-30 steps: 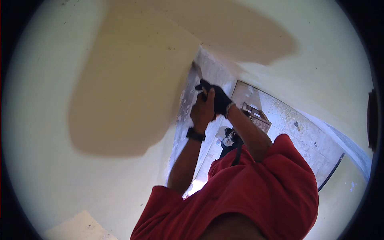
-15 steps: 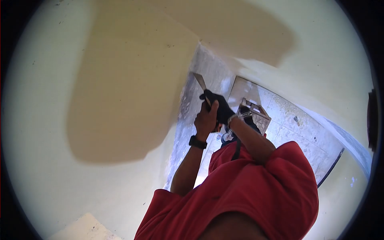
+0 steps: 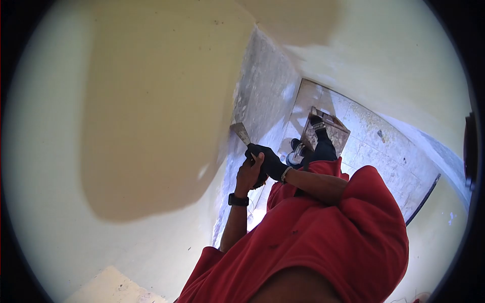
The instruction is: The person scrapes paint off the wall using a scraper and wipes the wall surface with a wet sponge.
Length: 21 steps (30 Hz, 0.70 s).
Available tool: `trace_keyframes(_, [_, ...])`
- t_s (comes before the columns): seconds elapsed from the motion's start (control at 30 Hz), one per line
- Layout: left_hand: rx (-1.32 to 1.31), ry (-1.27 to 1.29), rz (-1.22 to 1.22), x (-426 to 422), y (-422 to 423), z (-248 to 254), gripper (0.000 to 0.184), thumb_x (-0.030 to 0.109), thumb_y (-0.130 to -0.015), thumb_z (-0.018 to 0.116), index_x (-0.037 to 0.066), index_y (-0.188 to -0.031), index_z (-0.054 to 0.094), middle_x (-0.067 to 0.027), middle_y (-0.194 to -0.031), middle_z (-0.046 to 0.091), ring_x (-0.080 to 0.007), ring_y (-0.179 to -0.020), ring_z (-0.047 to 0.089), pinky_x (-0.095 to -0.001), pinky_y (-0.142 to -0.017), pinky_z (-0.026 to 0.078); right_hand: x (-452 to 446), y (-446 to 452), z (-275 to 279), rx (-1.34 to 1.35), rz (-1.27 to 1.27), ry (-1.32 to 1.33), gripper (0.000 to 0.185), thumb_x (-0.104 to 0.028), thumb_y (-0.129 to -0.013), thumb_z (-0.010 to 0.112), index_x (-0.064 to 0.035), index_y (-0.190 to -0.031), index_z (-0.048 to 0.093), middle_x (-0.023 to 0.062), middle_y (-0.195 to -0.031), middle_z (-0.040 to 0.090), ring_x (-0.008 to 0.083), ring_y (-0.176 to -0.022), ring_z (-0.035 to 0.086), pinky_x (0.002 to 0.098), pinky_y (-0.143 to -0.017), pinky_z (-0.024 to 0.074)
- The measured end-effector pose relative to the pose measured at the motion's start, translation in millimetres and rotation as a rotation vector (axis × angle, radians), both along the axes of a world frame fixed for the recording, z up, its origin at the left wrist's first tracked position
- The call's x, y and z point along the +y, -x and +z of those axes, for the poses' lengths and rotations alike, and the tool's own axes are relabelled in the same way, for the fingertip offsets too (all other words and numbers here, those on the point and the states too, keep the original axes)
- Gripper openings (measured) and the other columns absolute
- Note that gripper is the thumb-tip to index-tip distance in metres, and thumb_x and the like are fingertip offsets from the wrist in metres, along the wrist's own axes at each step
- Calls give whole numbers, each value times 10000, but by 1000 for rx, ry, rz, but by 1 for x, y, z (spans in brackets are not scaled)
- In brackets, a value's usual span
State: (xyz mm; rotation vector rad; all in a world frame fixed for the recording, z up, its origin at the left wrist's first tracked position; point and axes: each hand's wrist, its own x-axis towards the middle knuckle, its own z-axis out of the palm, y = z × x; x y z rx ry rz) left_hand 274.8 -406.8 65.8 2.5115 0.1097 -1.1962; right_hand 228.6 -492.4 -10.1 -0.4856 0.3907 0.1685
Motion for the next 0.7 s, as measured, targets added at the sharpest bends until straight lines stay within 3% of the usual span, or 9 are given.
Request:
trace_keyframes(0.07, [109,33,48,8,-2,-4,829,737,-808,443,-3,-1158,580,-194,-935,671,-292,-891,663,-372,-786,491,7,4,4,52,-17,40,304,-367,-970,488,-84,-911,581,-26,-805,527,75,-701,487,249,-632,447])
trace_keyframes(0.23, [189,72,50,17,-5,2,811,733,-805,454,-1,-1123,592,-152,-824,674,-229,-770,676,-332,-721,502,29,7,4,85,-37,131,346,-409,-959,493,-79,-903,583,-16,-753,536,88,-665,493,265,-577,438])
trace_keyframes(0.33, [125,107,26,34,-6,-20,755,699,-827,443,4,-1078,599,-177,-857,674,-281,-813,673,-366,-735,499,33,2,10,132,-77,147,346,-403,-951,512,-73,-872,580,-13,-737,543,92,-669,485,270,-597,434])
trace_keyframes(0.4, [-168,132,-141,33,-9,-28,667,579,-889,436,-63,-965,603,-143,-795,666,-206,-659,665,-313,-607,519,37,-5,7,167,-146,203,330,-390,-942,533,-78,-847,584,-11,-719,550,88,-667,484,270,-600,437])
trace_keyframes(0.43, [-161,132,-142,34,-12,-32,667,579,-889,436,-63,-965,603,-143,-795,666,-206,-659,665,-313,-607,519,35,-6,1,173,-147,203,330,-390,-942,533,-78,-847,584,-11,-719,550,88,-667,484,270,-600,437])
trace_keyframes(0.5, [-106,57,-339,21,-24,-19,745,655,-862,333,5,-1105,603,-235,-995,651,-405,-953,619,-457,-835,454,20,-9,5,172,7,-46,324,-396,-935,544,-84,-867,599,-4,-728,562,90,-672,497,270,-598,444])
trace_keyframes(0.53, [5,32,-174,27,-25,-29,710,638,-880,295,47,-1113,610,-248,-1019,642,-419,-961,611,-464,-857,444,24,-10,-2,167,42,15,346,-413,-944,514,-91,-846,595,4,-748,576,113,-681,542,286,-597,459])
trace_keyframes(0.63, [-2,-121,-216,30,-15,-24,712,635,-887,276,47,-1106,611,-261,-1045,631,-422,-982,602,-468,-861,442,32,-3,10,138,-63,40,352,-392,-958,488,-85,-809,574,8,-755,581,130,-693,564,291,-597,462])
trace_keyframes(0.7, [-141,-152,-245,23,-9,-19,752,650,-878,263,24,-1096,619,-269,-1056,627,-424,-998,597,-467,-864,443,48,-11,-14,165,-138,83,295,-321,-956,498,-69,-814,556,-8,-744,566,110,-689,540,284,-602,453])
